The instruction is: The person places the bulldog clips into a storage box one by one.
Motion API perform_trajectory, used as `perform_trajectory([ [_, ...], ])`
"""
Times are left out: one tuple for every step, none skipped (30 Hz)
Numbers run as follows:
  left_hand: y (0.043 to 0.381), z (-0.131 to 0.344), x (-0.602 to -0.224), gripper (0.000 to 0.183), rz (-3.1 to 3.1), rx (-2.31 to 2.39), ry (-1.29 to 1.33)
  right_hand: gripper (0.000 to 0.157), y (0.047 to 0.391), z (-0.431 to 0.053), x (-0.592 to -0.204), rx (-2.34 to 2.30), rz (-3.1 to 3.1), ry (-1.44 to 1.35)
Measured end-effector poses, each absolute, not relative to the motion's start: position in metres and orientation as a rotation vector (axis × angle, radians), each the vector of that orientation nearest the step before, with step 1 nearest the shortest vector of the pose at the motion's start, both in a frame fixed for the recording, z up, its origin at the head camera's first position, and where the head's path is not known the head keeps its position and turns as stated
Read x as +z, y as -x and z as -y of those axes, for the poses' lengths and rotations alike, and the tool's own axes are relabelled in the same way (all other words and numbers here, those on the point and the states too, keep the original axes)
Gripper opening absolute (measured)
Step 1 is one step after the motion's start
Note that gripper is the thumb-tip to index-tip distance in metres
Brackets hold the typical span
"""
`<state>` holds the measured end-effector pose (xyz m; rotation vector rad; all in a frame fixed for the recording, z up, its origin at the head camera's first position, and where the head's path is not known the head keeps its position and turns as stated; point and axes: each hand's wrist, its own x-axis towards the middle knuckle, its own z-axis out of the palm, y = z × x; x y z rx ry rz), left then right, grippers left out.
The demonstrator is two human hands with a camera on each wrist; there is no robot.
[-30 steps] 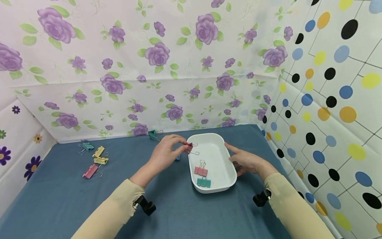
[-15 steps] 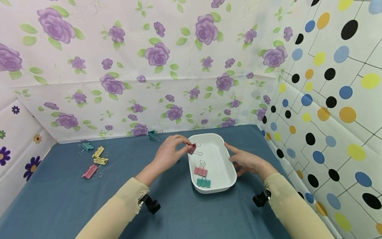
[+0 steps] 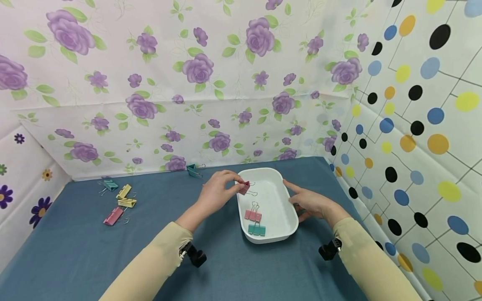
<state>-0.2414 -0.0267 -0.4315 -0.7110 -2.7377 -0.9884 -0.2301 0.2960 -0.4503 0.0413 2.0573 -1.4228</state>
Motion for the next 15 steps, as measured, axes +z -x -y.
perform_trajectory([
  [0.2416, 0.0261, -0.4318, 0.013, 2.740, -0.985, 0.711, 0.074, 0.2301, -0.2960, -0.4503, -1.424, -2.057, -0.040],
  [0.2417, 0.0255, -0.4321, 0.014, 2.743, -0.984, 0.709, 0.074, 0.2301, -0.2961, -0.4502, -1.424, -2.057, -0.039],
  [0.2418, 0.0250, -0.4325, 0.014, 2.748, -0.985, 0.706, 0.074, 0.2301, -0.2961, -0.4502, -1.426, -2.056, -0.036],
  [0.2421, 0.0246, -0.4330, 0.014, 2.753, -0.984, 0.703, 0.074, 0.2301, -0.2962, -0.4502, -1.426, -2.055, -0.033],
  [0.2422, 0.0242, -0.4336, 0.014, 2.758, -0.984, 0.699, 0.074, 0.2301, -0.2964, -0.4502, -1.427, -2.055, -0.030],
  [0.2424, 0.0239, -0.4340, 0.014, 2.763, -0.985, 0.697, 0.074, 0.2300, -0.2965, -0.4502, -1.428, -2.055, -0.027],
  [0.2427, 0.0236, -0.4346, 0.014, 2.769, -0.983, 0.693, 0.074, 0.2300, -0.2966, -0.4503, -1.428, -2.055, -0.026],
  [0.2430, 0.0234, -0.4353, 0.014, 2.774, -0.981, 0.690, 0.074, 0.2299, -0.2965, -0.4502, -1.428, -2.055, -0.026],
  [0.2431, 0.0233, -0.4358, 0.014, 2.777, -0.980, 0.688, 0.074, 0.2298, -0.2965, -0.4502, -1.429, -2.054, -0.025],
  [0.2434, 0.0231, -0.4363, 0.014, 2.778, -0.981, 0.687, 0.074, 0.2297, -0.2965, -0.4502, -1.430, -2.053, -0.025],
  [0.2437, 0.0229, -0.4367, 0.015, 2.779, -0.979, 0.687, 0.074, 0.2295, -0.2964, -0.4501, -1.430, -2.054, -0.025],
  [0.2439, 0.0226, -0.4369, 0.015, 2.781, -0.978, 0.687, 0.074, 0.2294, -0.2964, -0.4500, -1.431, -2.055, -0.025],
  [0.2442, 0.0222, -0.4373, 0.015, 2.780, -0.975, 0.689, 0.074, 0.2292, -0.2963, -0.4499, -1.430, -2.056, -0.026],
  [0.2446, 0.0218, -0.4376, 0.015, 2.778, -0.970, 0.692, 0.074, 0.2291, -0.2962, -0.4498, -1.428, -2.057, -0.027],
  [0.2447, 0.0214, -0.4377, 0.015, 2.777, -0.966, 0.695, 0.074, 0.2289, -0.2963, -0.4497, -1.428, -2.058, -0.028],
])
